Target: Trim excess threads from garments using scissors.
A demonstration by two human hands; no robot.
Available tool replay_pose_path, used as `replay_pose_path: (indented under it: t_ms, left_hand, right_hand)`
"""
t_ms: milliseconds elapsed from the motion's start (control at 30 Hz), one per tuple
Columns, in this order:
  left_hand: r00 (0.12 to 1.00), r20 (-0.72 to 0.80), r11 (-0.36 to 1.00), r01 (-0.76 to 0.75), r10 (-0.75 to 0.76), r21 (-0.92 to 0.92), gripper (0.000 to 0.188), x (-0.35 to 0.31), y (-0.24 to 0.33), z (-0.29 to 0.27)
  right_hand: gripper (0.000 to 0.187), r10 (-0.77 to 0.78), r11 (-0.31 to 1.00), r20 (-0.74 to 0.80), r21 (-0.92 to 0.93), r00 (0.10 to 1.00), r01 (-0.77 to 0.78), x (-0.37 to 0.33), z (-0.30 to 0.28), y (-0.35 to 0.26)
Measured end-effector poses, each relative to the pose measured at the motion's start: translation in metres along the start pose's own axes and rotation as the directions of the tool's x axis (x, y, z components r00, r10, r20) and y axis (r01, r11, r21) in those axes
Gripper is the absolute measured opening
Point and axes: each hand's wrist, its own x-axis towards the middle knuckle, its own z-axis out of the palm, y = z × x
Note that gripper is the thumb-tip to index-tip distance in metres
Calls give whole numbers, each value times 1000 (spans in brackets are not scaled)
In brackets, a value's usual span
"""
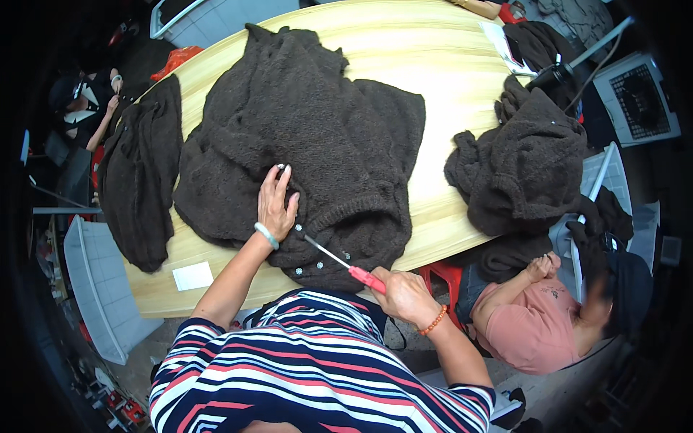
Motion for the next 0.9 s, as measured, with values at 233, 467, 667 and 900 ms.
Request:
replay_pose_path:
  t_ms: [233,467,667,900]
  left_hand:
    - [900,188,917,-400,394,-9,82,50,128,10]
    - [908,372,975,-133,193,-180,38,117,120,64]
    - [829,88,128,189,-552,-974,25,150,86,-121]
    - [676,690,812,539,-257,-226,31,-45,36,-147]
  right_hand:
    - [16,182,979,-530,181,828,-99,-6,-6,54]
    - [15,385,902,-536,391,751,-183,-27,-14,75]
    - [15,366,910,-539,379,759,-169,-24,-20,80]
    - [14,177,977,-464,187,868,-99,17,-20,40]
